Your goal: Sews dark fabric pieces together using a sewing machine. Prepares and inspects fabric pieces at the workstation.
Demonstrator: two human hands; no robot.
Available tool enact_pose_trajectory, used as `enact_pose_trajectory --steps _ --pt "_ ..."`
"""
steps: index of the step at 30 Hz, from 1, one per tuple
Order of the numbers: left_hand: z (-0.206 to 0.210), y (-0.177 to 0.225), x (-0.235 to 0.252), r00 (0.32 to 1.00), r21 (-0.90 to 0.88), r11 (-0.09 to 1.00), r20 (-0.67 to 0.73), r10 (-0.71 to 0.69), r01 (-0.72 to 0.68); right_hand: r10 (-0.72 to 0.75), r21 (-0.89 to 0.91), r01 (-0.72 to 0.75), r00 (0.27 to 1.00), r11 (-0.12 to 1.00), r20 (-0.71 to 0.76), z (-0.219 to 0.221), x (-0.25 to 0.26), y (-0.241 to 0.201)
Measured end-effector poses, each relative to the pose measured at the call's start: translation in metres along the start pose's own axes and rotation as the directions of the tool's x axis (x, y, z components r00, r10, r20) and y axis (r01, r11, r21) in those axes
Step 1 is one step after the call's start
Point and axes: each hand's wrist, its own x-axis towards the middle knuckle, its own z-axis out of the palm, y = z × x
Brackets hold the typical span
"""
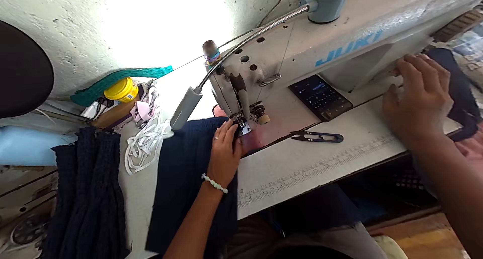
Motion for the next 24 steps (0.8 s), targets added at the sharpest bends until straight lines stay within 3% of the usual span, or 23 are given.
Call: enact_pose_trajectory --steps 6,12,24 --pt "0.003 0.051 -0.011 0.991 0.186 0.973 -0.024 -0.135 0.137 -0.006 0.007 0.006 1.000 1.000 -0.014 0.001 0.000 0.000" --pt "0.008 0.032 -0.015 0.999 0.276 0.961 -0.037 -0.010 0.020 -0.010 0.015 0.010 1.000 1.000 -0.003 0.001 0.000 0.001" --pt "0.016 0.030 -0.013 0.998 0.171 0.984 -0.052 -0.034 0.042 -0.008 0.008 0.008 1.000 1.000 -0.020 0.003 0.001 0.003"
